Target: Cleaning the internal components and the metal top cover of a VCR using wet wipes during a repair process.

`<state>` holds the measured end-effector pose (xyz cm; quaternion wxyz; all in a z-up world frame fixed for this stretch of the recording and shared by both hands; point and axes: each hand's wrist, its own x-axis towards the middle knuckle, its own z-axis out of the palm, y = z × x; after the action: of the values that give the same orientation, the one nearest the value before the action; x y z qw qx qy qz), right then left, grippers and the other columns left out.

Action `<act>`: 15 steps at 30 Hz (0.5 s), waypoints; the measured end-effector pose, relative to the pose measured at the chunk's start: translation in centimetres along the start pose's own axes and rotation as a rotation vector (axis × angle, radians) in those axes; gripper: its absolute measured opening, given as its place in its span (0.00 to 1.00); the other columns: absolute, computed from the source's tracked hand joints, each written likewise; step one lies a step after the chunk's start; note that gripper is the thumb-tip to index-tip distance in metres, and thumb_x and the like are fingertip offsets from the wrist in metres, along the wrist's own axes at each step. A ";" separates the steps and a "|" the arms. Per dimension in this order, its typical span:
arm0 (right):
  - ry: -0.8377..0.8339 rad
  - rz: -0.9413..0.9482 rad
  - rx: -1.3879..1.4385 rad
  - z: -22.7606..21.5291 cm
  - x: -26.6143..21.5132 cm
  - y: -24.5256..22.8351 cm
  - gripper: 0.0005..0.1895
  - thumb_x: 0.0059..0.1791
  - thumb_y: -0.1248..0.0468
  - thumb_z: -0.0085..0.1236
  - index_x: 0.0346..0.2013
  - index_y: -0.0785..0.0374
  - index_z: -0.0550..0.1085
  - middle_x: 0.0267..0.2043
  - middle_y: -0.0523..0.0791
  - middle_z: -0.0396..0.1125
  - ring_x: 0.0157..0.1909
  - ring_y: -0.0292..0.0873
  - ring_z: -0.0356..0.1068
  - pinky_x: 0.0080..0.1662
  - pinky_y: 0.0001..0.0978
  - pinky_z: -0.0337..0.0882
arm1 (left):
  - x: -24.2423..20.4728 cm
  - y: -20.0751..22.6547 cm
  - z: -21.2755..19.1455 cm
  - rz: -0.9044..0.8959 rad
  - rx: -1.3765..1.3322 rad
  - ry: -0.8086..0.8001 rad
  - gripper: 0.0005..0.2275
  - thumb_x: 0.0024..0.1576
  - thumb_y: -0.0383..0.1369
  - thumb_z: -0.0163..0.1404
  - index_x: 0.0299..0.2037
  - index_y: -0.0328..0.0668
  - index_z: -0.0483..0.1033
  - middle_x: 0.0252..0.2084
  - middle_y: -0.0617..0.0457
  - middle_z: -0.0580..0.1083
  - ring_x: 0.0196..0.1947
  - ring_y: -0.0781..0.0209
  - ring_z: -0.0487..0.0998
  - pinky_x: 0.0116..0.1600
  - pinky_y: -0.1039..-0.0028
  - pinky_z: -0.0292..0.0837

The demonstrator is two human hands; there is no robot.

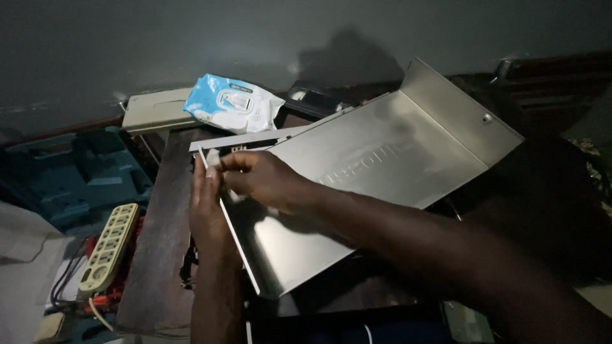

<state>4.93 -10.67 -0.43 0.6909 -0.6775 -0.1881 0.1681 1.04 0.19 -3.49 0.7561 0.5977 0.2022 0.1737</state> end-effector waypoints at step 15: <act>-0.080 0.251 -0.026 -0.4 -12.9 0.9 0.03 0.50 0.68 0.67 0.38 0.64 0.83 0.35 0.42 0.79 0.39 0.35 0.77 0.46 0.27 0.78 | -0.8 1.6 0.2 -0.083 0.054 -0.012 0.30 0.58 0.48 0.47 0.75 0.62 0.65 0.68 0.51 0.74 0.48 0.61 0.81 0.32 0.73 0.80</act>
<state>-6.07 -17.30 -1.72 0.6473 -0.6975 -0.1313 0.2779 0.40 -0.03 -1.81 0.7473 0.6101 0.2271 0.1331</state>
